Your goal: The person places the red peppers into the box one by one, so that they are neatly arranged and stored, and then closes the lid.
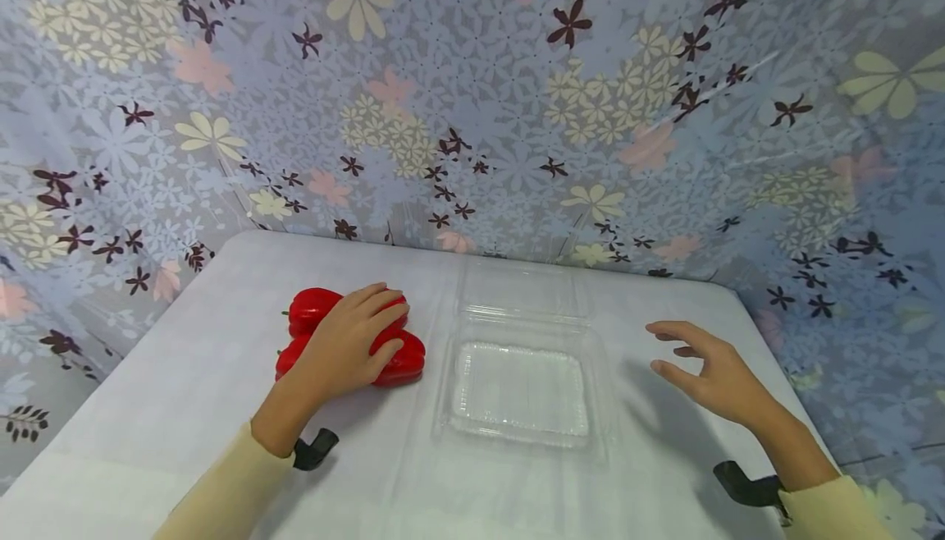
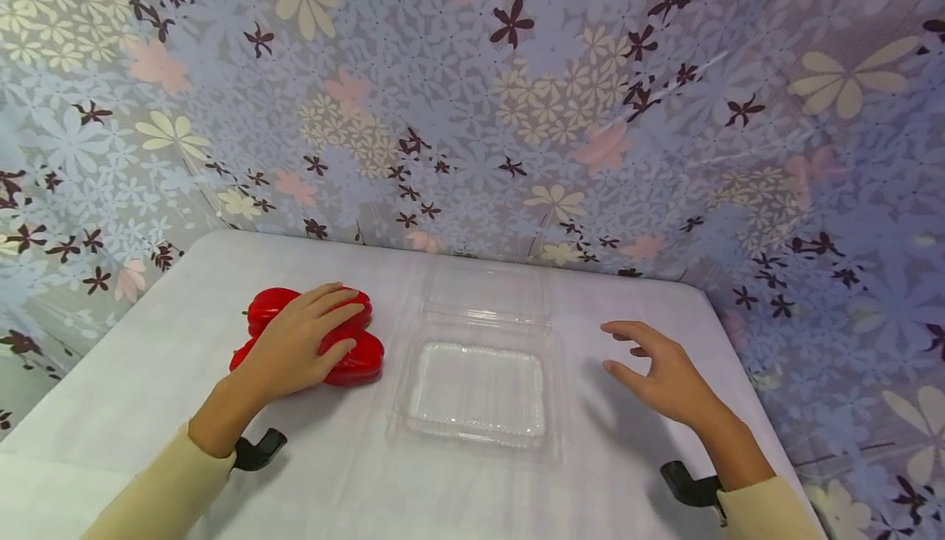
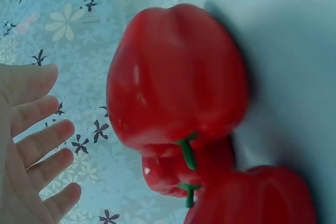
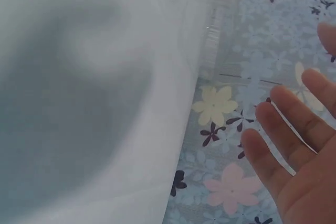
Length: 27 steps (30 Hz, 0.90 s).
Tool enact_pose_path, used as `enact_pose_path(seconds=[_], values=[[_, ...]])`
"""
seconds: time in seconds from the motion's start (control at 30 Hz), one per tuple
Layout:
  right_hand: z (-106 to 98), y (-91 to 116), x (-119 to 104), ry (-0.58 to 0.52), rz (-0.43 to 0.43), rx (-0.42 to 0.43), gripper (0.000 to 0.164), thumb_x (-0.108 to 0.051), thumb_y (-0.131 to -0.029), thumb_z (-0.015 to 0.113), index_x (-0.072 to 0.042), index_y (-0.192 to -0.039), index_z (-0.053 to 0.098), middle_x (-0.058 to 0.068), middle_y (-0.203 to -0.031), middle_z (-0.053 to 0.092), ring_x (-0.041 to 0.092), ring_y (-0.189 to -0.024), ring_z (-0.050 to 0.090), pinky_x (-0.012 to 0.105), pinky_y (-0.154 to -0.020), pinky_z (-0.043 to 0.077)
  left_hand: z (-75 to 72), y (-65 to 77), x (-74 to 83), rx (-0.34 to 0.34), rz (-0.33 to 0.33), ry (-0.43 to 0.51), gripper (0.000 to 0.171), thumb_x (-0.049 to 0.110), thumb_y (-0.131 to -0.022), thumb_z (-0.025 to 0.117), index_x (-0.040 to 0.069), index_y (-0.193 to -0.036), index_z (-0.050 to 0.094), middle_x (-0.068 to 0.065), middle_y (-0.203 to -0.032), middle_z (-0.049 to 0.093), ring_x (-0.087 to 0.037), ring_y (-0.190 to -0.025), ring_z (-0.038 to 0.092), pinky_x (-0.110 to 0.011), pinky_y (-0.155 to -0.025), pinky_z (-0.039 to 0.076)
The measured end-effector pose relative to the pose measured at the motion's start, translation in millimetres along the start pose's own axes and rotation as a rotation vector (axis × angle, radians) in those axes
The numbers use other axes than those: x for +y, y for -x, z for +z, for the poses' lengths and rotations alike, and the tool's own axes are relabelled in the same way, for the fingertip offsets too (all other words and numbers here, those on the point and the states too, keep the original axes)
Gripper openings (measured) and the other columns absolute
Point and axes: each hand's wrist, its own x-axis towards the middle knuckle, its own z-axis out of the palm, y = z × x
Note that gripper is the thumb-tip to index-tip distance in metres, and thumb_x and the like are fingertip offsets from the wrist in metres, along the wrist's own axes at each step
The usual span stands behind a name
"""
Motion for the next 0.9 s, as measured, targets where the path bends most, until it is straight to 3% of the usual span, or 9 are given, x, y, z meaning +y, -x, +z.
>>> enact_pose_path(seconds=[0.2,0.33,0.47,0.7,0.9], values=[[0,7,2,0.028,0.057,-0.054,0.056,-0.016,-0.088,0.075,-0.014,-0.139,0.053,0.011,-0.134,0.061,-0.020,-0.113,0.042,0.019,-0.085,0.052,2.2,10.5,-3.8,-0.018,0.003,-0.021,0.064,0.029,-0.077,0.081,0.014,-0.136,0.060,-0.010,-0.142,0.058,-0.033,-0.138,0.047,-0.056,-0.111,0.044],[2,8,2,0.040,0.071,-0.080,0.059,-0.016,-0.088,0.075,-0.012,-0.142,0.050,0.011,-0.135,0.060,0.006,-0.111,0.058,0.026,-0.084,0.054,7.9,16.0,-6.4,-0.020,-0.027,-0.028,0.069,0.030,-0.074,0.084,0.014,-0.137,0.059,-0.011,-0.142,0.058,-0.034,-0.137,0.047,-0.059,-0.113,0.040],[1,12,1,0.067,0.085,-0.105,0.060,-0.017,-0.087,0.076,-0.011,-0.141,0.050,0.011,-0.135,0.059,0.027,-0.109,0.061,0.030,-0.081,0.056,14.9,19.0,-4.8,-0.027,-0.028,-0.008,0.072,0.032,-0.074,0.085,0.013,-0.138,0.058,-0.011,-0.143,0.057,-0.035,-0.137,0.047,-0.060,-0.113,0.039],[3,18,0,0.050,0.077,-0.157,0.069,-0.015,-0.085,0.077,-0.014,-0.146,0.044,0.012,-0.144,0.051,0.029,-0.107,0.065,0.029,-0.075,0.054,18.5,15.3,2.5,0.009,-0.026,0.030,0.071,0.031,-0.073,0.085,0.014,-0.136,0.060,-0.010,-0.142,0.058,-0.033,-0.136,0.049,-0.059,-0.113,0.040],[7,12,-5,-0.005,0.075,-0.181,0.070,-0.013,-0.086,0.076,-0.016,-0.148,0.042,0.014,-0.148,0.046,0.033,-0.110,0.065,0.038,-0.076,0.054,18.8,12.5,8.9,0.070,-0.023,0.133,0.060,0.024,-0.075,0.084,0.010,-0.130,0.064,-0.011,-0.138,0.062,-0.031,-0.130,0.055,-0.057,-0.108,0.046]])
